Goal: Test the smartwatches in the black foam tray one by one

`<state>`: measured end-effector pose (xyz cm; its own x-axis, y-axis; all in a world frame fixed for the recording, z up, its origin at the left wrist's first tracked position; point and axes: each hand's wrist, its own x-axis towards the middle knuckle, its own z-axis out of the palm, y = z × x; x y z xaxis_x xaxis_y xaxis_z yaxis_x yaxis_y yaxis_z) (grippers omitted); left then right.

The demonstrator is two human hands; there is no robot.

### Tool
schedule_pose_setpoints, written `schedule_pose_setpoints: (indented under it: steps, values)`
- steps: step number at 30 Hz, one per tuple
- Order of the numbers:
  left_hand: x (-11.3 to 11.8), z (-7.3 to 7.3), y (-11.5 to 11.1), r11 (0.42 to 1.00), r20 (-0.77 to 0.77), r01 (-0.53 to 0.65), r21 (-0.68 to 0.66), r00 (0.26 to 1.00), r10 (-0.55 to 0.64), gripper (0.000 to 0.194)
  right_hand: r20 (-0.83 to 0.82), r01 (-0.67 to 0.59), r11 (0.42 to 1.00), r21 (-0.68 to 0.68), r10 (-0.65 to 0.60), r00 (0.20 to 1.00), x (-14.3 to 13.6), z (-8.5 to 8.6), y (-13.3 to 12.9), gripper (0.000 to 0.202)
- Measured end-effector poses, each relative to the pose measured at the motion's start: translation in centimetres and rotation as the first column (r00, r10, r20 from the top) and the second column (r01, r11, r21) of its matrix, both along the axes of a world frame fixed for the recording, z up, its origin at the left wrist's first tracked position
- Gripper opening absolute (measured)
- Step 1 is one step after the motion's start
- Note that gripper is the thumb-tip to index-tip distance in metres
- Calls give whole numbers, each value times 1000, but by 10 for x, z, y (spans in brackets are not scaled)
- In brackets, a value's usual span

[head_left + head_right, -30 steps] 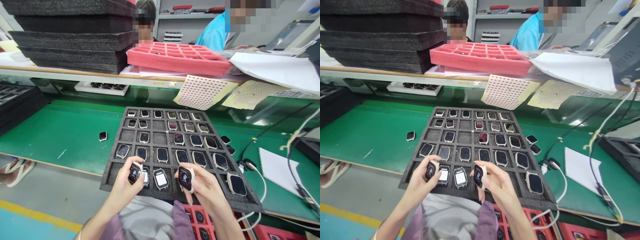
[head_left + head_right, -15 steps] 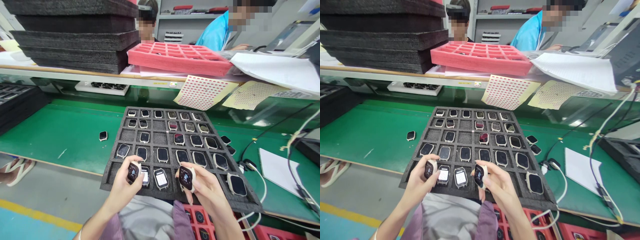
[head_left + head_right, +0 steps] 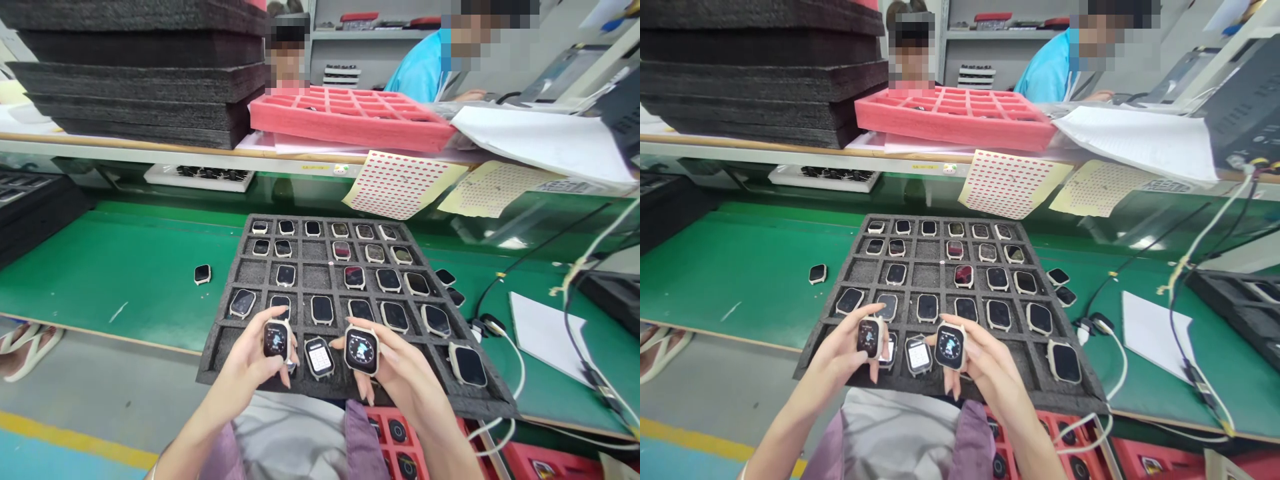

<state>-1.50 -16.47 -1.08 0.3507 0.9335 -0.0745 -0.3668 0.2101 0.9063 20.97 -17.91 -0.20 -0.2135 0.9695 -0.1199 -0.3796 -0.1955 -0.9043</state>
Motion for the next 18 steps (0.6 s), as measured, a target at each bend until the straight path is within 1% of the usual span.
schedule_pose_setpoints:
  steps: [2, 5, 8, 13, 18]
  values:
    - [2, 3, 1, 997, 79, 78, -20, 994, -76, 52, 9, -18, 1000, 3, 18, 1000, -7, -1, 2, 38]
    - [7, 8, 0, 989, 107, 142, -49, 985, -136, 49, 22, -62, 998, 33, 61, 998, -15, -7, 5, 41]
    - [9, 9, -1, 990, 80, 134, -51, 988, -130, 48, 33, -78, 995, 66, 76, 997, -18, -14, 7, 46]
    - [6, 4, -3, 990, 15, 114, -79, 993, -114, 49, 33, -76, 995, 60, 74, 997, -16, -19, 4, 48]
    - [6, -1, -5, 993, -60, 113, -38, 992, -115, 50, 63, -62, 996, 61, 58, 996, -16, -21, 2, 49]
